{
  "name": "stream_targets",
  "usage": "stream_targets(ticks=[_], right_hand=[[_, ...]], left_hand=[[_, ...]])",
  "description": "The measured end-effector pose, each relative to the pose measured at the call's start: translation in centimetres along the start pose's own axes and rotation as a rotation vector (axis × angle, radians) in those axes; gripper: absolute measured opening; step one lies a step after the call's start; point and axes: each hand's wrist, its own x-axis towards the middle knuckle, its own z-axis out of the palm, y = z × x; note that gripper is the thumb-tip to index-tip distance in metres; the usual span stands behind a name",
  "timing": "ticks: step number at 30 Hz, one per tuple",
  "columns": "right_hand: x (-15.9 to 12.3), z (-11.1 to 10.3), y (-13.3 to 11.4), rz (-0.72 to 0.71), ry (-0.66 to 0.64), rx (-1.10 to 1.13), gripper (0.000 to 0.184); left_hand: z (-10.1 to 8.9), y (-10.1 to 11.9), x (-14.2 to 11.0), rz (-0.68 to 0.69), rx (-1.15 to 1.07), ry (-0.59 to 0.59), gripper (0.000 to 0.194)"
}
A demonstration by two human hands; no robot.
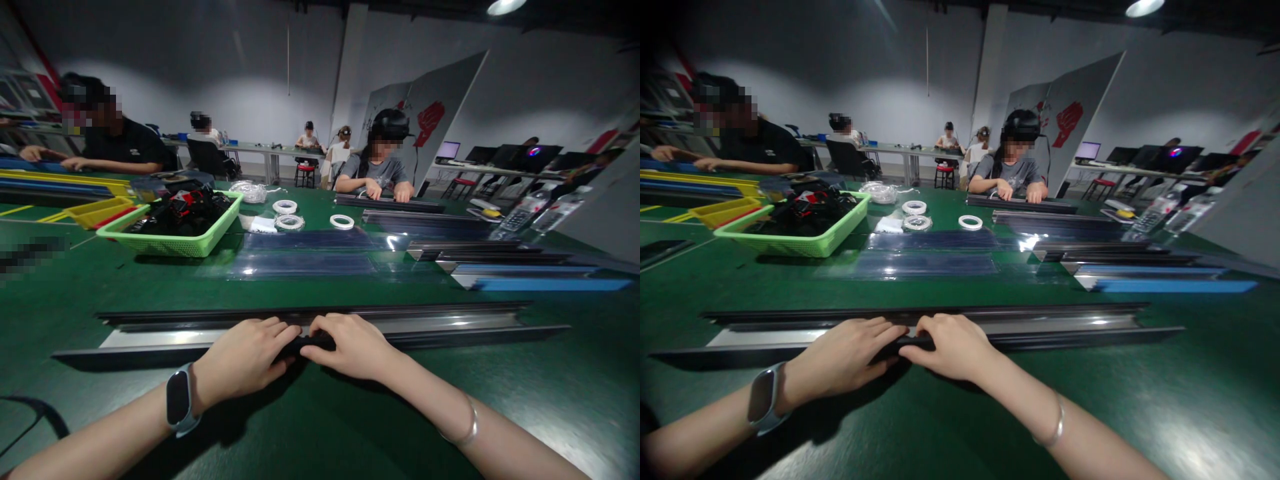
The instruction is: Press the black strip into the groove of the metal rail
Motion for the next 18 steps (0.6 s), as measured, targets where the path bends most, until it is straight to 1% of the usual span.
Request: stream_targets(ticks=[3,5,10,18], right_hand=[[0.04,-0.26,-0.15,0.008,-0.022,0.021,0.050],[0.03,-0.23,-0.18,-0.006,-0.023,0.003,0.051],[-0.04,0.25,0.05,-0.081,-0.005,-0.044,0.044],[-0.12,0.19,-0.09,-0.093,0.016,-0.065,0.036]], left_hand=[[-0.01,-0.03,0.02,-0.002,-0.001,-0.002,0.024],[-0.05,-0.03,0.02,-0.009,-0.001,-0.010,0.024],[-0.05,0.03,0.00,-0.009,0.002,-0.006,0.023],[0.19,-0.13,-0.01,0.007,0.028,0.020,0.017]])
